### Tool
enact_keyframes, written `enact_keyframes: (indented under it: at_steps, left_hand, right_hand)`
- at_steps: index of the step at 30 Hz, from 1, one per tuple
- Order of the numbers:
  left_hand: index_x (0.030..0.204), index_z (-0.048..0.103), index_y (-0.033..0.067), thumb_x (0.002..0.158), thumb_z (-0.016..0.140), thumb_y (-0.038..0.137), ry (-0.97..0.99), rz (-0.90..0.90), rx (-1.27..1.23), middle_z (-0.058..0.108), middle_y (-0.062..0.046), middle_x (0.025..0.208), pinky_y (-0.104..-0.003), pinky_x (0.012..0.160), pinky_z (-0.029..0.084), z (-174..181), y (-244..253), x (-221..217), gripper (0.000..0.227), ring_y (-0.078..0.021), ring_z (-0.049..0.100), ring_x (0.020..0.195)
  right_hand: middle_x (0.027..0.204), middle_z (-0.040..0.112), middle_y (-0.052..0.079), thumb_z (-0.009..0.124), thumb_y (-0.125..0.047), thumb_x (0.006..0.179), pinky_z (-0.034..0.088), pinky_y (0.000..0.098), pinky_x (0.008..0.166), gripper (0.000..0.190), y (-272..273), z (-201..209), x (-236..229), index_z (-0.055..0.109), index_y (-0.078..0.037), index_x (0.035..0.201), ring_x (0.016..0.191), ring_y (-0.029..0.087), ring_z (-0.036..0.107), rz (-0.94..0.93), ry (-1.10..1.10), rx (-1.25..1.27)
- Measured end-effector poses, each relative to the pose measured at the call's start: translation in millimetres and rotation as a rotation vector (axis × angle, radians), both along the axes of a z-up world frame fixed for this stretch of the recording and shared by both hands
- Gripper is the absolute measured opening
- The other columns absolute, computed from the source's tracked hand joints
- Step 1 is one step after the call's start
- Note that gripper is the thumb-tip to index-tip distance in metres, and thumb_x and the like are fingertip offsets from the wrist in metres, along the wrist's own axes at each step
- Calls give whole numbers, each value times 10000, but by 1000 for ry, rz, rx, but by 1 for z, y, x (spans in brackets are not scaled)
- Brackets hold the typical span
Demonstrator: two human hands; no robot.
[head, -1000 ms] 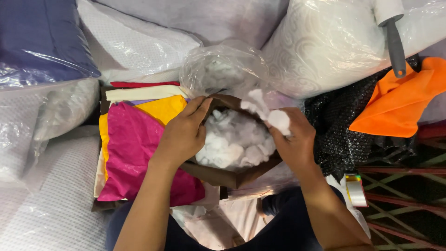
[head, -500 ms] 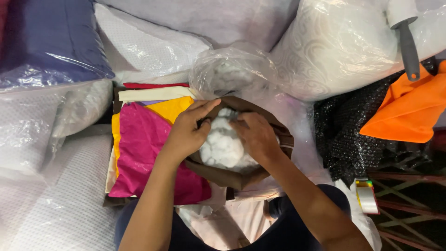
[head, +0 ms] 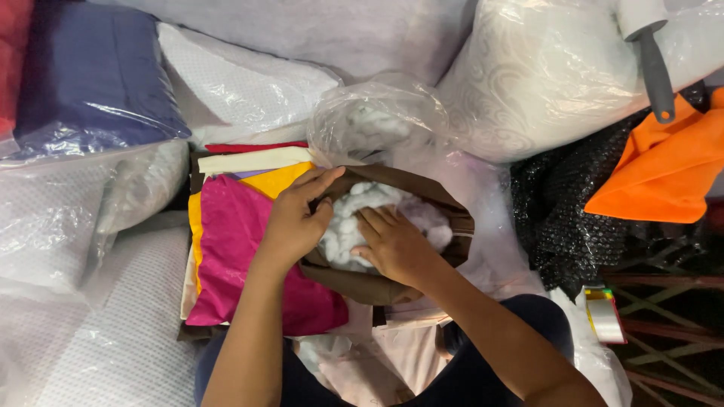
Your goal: Stuffing a brown fabric pouch with white fiberfill material from a plastic bag
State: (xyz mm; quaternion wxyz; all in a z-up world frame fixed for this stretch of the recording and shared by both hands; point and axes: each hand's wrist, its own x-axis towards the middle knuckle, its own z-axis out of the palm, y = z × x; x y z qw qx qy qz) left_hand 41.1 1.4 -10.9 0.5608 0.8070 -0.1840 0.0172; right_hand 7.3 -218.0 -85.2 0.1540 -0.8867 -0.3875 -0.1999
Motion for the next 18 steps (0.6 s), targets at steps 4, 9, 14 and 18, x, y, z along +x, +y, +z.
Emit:
enact_keyframes:
  at_steps: [4, 9, 14, 18]
  left_hand:
    - [1337, 684, 65, 857, 590, -21, 8, 32, -13, 706, -203, 1221, -496, 1021, 494, 6, 3, -4, 497, -399, 645, 1183]
    - [1356, 676, 103, 838, 600, 1, -11, 41, 62, 700, -159, 1247, -476, 1035, 488, -2, 6, -1, 533, -362, 633, 1218]
    - [1350, 676, 74, 851, 606, -5, -20, 62, 62, 702, -171, 1247, -462, 1026, 491, 1, 7, -4, 510, -363, 637, 1209]
    - [1347, 675, 61, 847, 640, 10, -58, 66, 91, 701, -168, 1231, -473, 1018, 498, 8, 7, -6, 504, -365, 640, 1202]
  right_hand:
    - [1259, 617, 272, 651, -268, 997, 485, 579, 1030, 430, -1, 23, -3, 635, 38, 1299, 1204, 466, 613, 48, -78, 148]
    - [1276, 640, 267, 648, -328, 1003, 469, 570, 1035, 408, -2, 7, 7, 689, 9, 1230, 1196, 464, 621, -102, -40, 3]
    - [1315, 592, 287, 581, -287, 1031, 491, 577, 1004, 423, -4, 19, 0, 625, 14, 1325, 1210, 470, 605, -69, -5, 12]
    - [1337, 607, 173, 570, -317, 1031, 467, 512, 1051, 417, -9, 6, 5, 628, -98, 1382, 1207, 363, 621, -86, -184, 2]
